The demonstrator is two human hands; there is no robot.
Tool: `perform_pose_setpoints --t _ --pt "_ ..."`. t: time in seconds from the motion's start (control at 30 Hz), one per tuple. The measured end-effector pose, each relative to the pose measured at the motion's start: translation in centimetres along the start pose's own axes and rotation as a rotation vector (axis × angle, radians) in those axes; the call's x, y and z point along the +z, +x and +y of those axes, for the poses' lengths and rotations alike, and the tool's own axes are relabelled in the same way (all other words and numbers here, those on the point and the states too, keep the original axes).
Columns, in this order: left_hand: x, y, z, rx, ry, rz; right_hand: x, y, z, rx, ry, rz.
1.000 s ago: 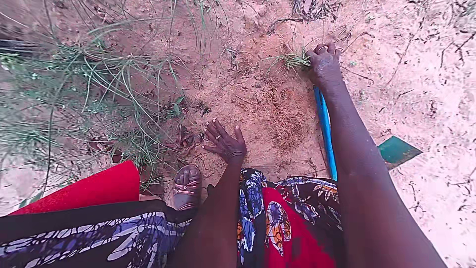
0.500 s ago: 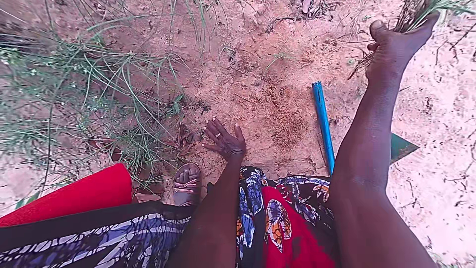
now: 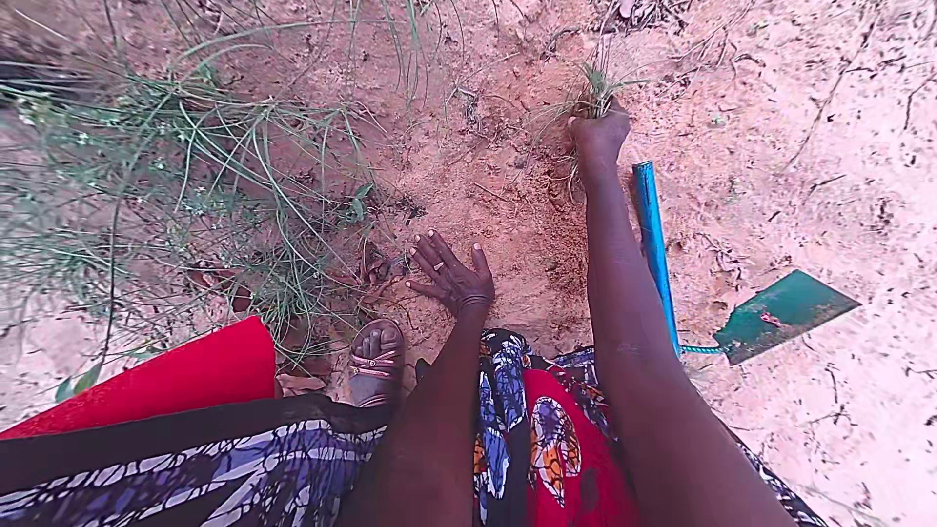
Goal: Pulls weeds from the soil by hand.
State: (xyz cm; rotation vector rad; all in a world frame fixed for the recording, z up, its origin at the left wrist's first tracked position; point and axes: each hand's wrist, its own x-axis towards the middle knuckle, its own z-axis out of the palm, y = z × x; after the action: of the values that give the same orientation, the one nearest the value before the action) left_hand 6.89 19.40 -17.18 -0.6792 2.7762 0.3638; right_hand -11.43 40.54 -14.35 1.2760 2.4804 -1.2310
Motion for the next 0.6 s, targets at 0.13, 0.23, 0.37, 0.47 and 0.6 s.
perform_pose_setpoints --t 0.13,0.23,0.37,0.47,0.6 --pt "-0.2 0.0 0.0 0.001 -0.011 -0.014 1.4 0.5 0.8 -0.025 0.110 0.061" --pt "-0.1 0.0 0.0 0.005 -0.021 -0.002 1.4 -0.1 0.5 -0.029 0.182 0.012" --pt "0.1 0.0 -0.1 0.009 -0.013 0.009 2.8 -0.6 -1.6 -0.119 -0.277 0.032" --pt "0.2 0.0 -0.2 0.015 -0.020 0.019 4.0 -0.4 -2.4 -0.266 -0.395 0.128" --pt "0.1 -0.1 -0.1 0.020 -0.025 0.029 5.0 0.5 -0.7 -0.588 -0.064 0.265"
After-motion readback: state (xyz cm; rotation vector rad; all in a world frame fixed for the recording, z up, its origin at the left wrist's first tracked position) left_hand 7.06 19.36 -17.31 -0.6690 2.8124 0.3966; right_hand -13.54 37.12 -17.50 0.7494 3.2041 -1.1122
